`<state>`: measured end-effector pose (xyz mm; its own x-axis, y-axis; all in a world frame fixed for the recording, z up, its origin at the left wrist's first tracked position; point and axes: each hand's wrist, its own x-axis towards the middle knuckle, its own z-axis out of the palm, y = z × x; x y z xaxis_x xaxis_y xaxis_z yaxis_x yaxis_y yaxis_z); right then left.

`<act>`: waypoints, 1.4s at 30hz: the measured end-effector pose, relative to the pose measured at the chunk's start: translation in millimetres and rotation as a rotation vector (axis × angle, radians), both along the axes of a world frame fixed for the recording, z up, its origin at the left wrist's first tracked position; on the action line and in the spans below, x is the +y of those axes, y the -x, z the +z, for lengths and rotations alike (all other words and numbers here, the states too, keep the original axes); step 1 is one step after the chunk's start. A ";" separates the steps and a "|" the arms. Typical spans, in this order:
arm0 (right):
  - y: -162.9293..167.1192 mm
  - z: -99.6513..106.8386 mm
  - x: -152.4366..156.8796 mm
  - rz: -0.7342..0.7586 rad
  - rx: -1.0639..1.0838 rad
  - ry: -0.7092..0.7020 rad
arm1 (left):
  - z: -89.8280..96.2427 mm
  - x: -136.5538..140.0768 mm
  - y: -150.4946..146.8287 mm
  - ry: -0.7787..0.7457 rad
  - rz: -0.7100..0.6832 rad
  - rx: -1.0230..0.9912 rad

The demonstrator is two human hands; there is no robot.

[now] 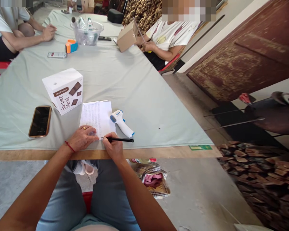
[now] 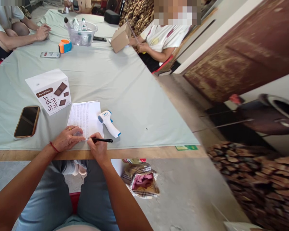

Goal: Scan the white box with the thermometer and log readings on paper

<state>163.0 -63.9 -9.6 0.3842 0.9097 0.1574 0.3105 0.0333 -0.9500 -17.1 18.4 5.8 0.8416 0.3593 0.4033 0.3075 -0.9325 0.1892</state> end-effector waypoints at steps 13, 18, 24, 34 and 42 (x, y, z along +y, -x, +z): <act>0.3 0.1 -0.4 0.008 0.002 -0.009 | -1.3 0.5 -0.1 0.006 0.001 0.008; 1.0 2.8 -1.2 -0.035 0.034 -0.010 | -1.4 0.4 -0.2 0.008 -0.001 -0.012; 0.5 0.0 -0.4 -0.041 -0.008 0.002 | -0.8 0.2 -0.2 0.015 0.009 0.006; 1.2 0.6 -6.7 -0.182 -0.070 -0.180 | -0.9 2.6 0.8 0.045 0.009 -0.054; -39.5 19.4 10.8 -0.036 -0.400 -0.259 | 1.8 2.7 3.2 0.206 0.116 -0.274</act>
<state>202.5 -53.0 9.8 0.2781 0.8083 0.5189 0.6551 0.2355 -0.7179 -20.3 21.1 7.7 0.6609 0.5433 0.5177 0.3209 -0.8282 0.4595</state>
